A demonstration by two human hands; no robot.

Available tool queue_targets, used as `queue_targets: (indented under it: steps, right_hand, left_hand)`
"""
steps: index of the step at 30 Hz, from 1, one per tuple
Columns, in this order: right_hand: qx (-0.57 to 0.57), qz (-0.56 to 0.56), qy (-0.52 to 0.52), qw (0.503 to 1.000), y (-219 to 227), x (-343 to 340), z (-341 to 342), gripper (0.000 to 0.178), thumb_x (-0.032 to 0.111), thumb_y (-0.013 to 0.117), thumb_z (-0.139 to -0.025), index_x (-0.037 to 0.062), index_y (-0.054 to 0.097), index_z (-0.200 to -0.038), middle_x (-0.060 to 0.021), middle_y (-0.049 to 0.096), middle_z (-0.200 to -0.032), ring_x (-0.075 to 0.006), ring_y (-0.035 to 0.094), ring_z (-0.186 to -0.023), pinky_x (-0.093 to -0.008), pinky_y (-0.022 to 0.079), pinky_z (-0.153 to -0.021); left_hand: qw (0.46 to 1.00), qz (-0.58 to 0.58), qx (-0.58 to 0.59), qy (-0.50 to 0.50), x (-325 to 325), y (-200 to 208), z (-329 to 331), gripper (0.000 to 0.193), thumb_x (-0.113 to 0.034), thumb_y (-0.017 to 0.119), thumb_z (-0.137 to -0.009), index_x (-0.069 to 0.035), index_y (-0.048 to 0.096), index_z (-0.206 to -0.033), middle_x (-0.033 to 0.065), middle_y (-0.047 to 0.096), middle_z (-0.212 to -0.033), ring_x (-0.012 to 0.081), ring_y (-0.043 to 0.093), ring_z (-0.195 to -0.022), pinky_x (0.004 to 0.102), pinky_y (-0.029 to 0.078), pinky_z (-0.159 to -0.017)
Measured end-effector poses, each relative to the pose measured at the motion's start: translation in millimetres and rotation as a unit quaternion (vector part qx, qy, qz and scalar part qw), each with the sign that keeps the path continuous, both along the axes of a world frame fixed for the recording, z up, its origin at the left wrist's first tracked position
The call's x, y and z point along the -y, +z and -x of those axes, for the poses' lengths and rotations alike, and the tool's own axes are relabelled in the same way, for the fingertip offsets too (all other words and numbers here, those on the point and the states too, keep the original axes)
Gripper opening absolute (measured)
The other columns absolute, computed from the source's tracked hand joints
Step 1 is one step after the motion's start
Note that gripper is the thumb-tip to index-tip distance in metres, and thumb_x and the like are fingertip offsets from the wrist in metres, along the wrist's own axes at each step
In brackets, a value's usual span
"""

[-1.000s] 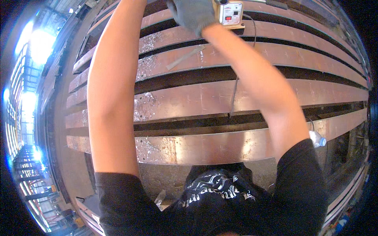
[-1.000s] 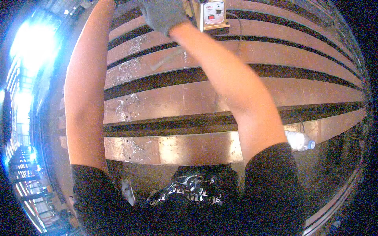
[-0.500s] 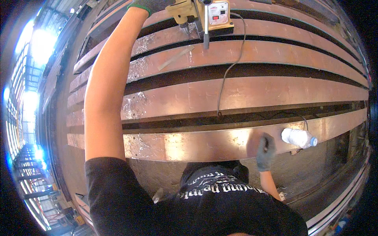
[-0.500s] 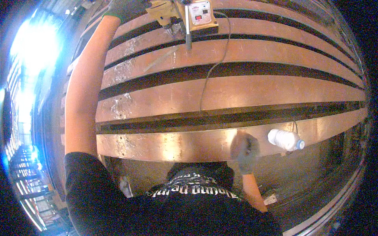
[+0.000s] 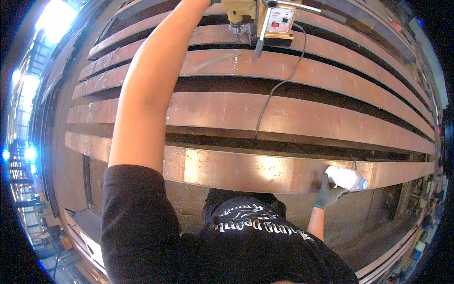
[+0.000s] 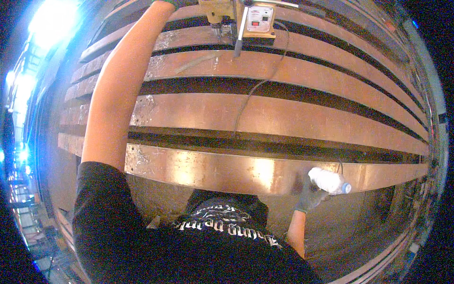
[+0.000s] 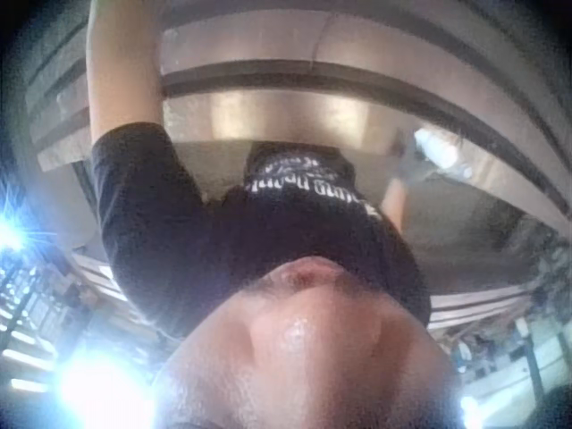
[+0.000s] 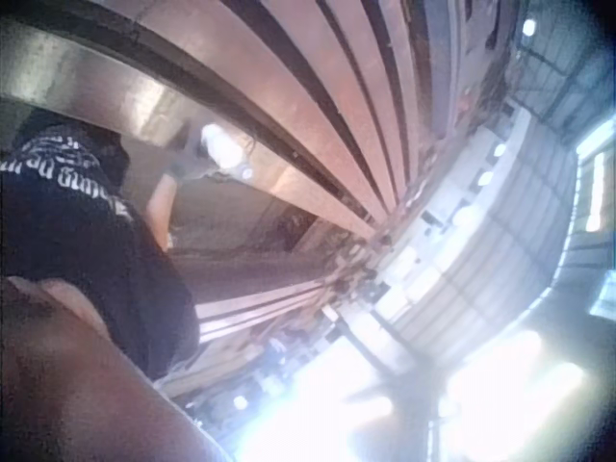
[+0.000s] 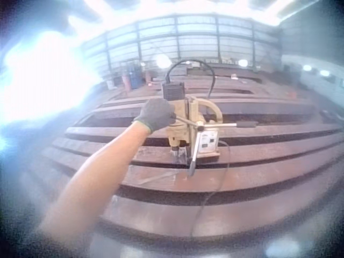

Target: The person uses a handheld drill press to drill holes into a large metal sheet. They repeatedly apply liquid from a white bottle to the drilling area, likely as a coolant or lubricant, while operating the drill with both hands.

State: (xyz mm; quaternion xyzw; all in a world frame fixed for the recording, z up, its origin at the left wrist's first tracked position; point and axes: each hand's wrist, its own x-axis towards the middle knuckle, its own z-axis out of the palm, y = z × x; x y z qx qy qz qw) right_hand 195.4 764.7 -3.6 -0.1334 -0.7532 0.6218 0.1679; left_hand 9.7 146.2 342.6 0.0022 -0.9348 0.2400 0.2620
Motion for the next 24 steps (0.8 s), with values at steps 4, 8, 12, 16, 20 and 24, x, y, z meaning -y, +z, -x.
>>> queue_targets:
  steps: [4, 8, 12, 16, 20, 24]
  right_hand:
    - [-0.013, -0.036, 0.065, 0.997, -4.8, 0.5, 10.9, 0.085, 0.020, 0.087, -0.084, -0.0016, 0.037, -0.150, -0.0176, 0.058, -0.143, -0.0271, 0.060, -0.123, -0.0397, 0.050, -0.106]
    - [-0.007, -0.079, 0.018, 0.997, -3.6, -1.6, 23.4, 0.075, 0.020, 0.088, -0.084, -0.0041, 0.047, -0.142, -0.0158, 0.064, -0.134, -0.0257, 0.065, -0.114, -0.0388, 0.054, -0.099]
    - [0.011, -0.067, 0.021, 0.997, -7.0, -5.3, 40.1, 0.066, 0.017, 0.089, -0.082, -0.0052, 0.056, -0.134, -0.0139, 0.068, -0.125, -0.0235, 0.067, -0.106, -0.0378, 0.056, -0.093]
    - [0.013, -0.017, 0.113, 0.993, -14.7, 19.2, 55.7, 0.069, 0.011, 0.087, -0.082, -0.0007, 0.052, -0.141, -0.0089, 0.066, -0.123, -0.0210, 0.065, -0.108, -0.0359, 0.055, -0.093]
    - [0.011, 0.140, 0.246, 0.959, 18.3, 111.0, 48.9, 0.069, 0.012, 0.081, -0.087, 0.0006, 0.047, -0.146, -0.0074, 0.063, -0.127, -0.0205, 0.064, -0.111, -0.0359, 0.052, -0.099]
    - [0.114, 0.289, 0.367, 0.877, 15.4, 174.6, 55.2, 0.059, 0.018, 0.077, -0.089, 0.0026, 0.054, -0.141, -0.0074, 0.065, -0.125, -0.0217, 0.064, -0.112, -0.0378, 0.054, -0.098]
  left_hand:
    - [0.999, -0.037, 0.010, 0.006, 1.1, 3.5, -2.0, 0.025, -0.032, 0.069, -0.082, -0.009, 0.078, -0.078, 0.0172, 0.074, -0.079, 0.0352, 0.074, -0.079, 0.0487, 0.058, -0.071]
    - [0.999, -0.045, 0.000, 0.009, -0.4, 4.7, -8.3, 0.025, -0.031, 0.069, -0.081, -0.008, 0.078, -0.078, 0.0175, 0.074, -0.079, 0.0358, 0.074, -0.079, 0.0487, 0.059, -0.072]
    - [1.000, -0.027, -0.010, -0.001, 1.6, 1.2, -7.0, 0.024, -0.030, 0.069, -0.081, -0.008, 0.078, -0.078, 0.0175, 0.074, -0.079, 0.0358, 0.074, -0.079, 0.0483, 0.059, -0.073]
    - [0.999, -0.043, -0.007, 0.003, -1.2, 0.8, -4.1, 0.023, -0.029, 0.069, -0.080, -0.008, 0.078, -0.078, 0.0176, 0.074, -0.079, 0.0353, 0.074, -0.079, 0.0481, 0.059, -0.071]
    - [0.999, -0.048, -0.006, 0.010, 0.2, -1.0, -4.8, 0.024, -0.031, 0.069, -0.082, -0.009, 0.078, -0.078, 0.0176, 0.074, -0.080, 0.0354, 0.074, -0.079, 0.0480, 0.059, -0.071]
    - [0.998, -0.054, -0.004, 0.010, -0.1, 1.2, -6.5, 0.026, -0.034, 0.069, -0.083, -0.010, 0.078, -0.079, 0.0171, 0.074, -0.080, 0.0354, 0.074, -0.079, 0.0476, 0.059, -0.072]
